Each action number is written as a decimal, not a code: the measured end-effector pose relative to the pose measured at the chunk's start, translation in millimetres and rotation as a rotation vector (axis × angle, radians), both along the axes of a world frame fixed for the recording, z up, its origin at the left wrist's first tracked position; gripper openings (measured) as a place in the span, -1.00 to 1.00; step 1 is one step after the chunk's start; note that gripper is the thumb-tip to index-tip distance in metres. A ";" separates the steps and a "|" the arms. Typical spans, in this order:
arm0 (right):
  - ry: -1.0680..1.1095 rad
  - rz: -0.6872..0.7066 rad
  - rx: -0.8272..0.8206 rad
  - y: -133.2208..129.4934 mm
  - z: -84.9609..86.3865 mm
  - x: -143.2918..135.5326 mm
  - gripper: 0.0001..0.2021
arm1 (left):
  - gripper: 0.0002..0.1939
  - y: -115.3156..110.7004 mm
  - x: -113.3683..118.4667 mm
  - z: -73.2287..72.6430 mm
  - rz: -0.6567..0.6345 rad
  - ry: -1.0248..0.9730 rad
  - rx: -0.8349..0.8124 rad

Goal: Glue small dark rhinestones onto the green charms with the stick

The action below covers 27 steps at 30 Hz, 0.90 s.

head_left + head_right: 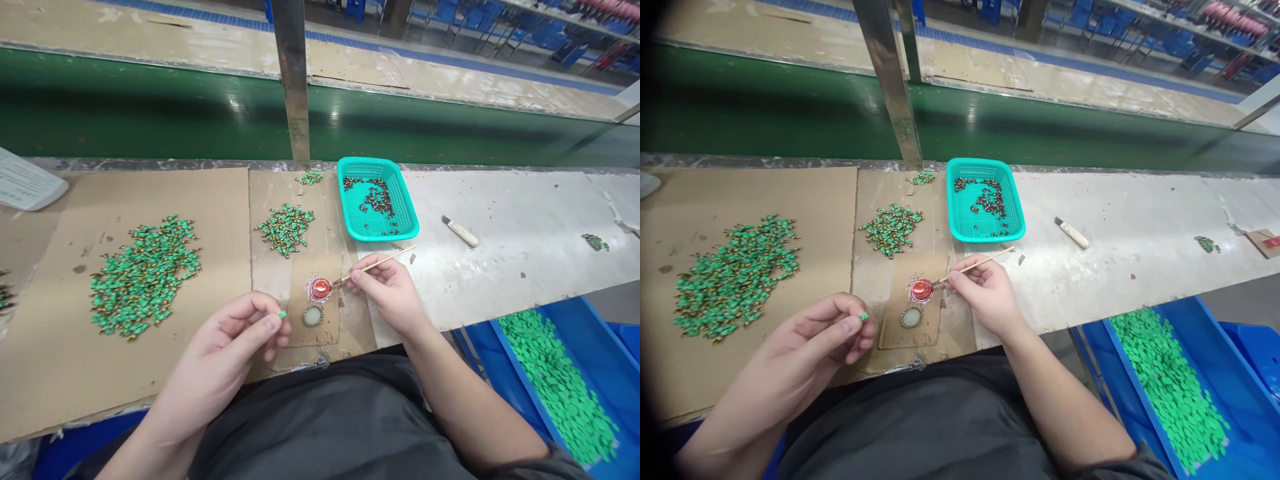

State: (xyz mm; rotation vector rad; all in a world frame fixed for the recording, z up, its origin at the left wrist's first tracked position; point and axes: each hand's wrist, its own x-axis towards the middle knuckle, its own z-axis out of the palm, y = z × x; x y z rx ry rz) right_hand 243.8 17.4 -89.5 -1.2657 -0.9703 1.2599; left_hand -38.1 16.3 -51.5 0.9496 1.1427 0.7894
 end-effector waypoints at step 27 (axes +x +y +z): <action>0.005 -0.054 0.072 -5.8 21.7 -6.0 -0.71 | -0.60 -5.5 15.9 8.9 0.138 -0.105 -0.029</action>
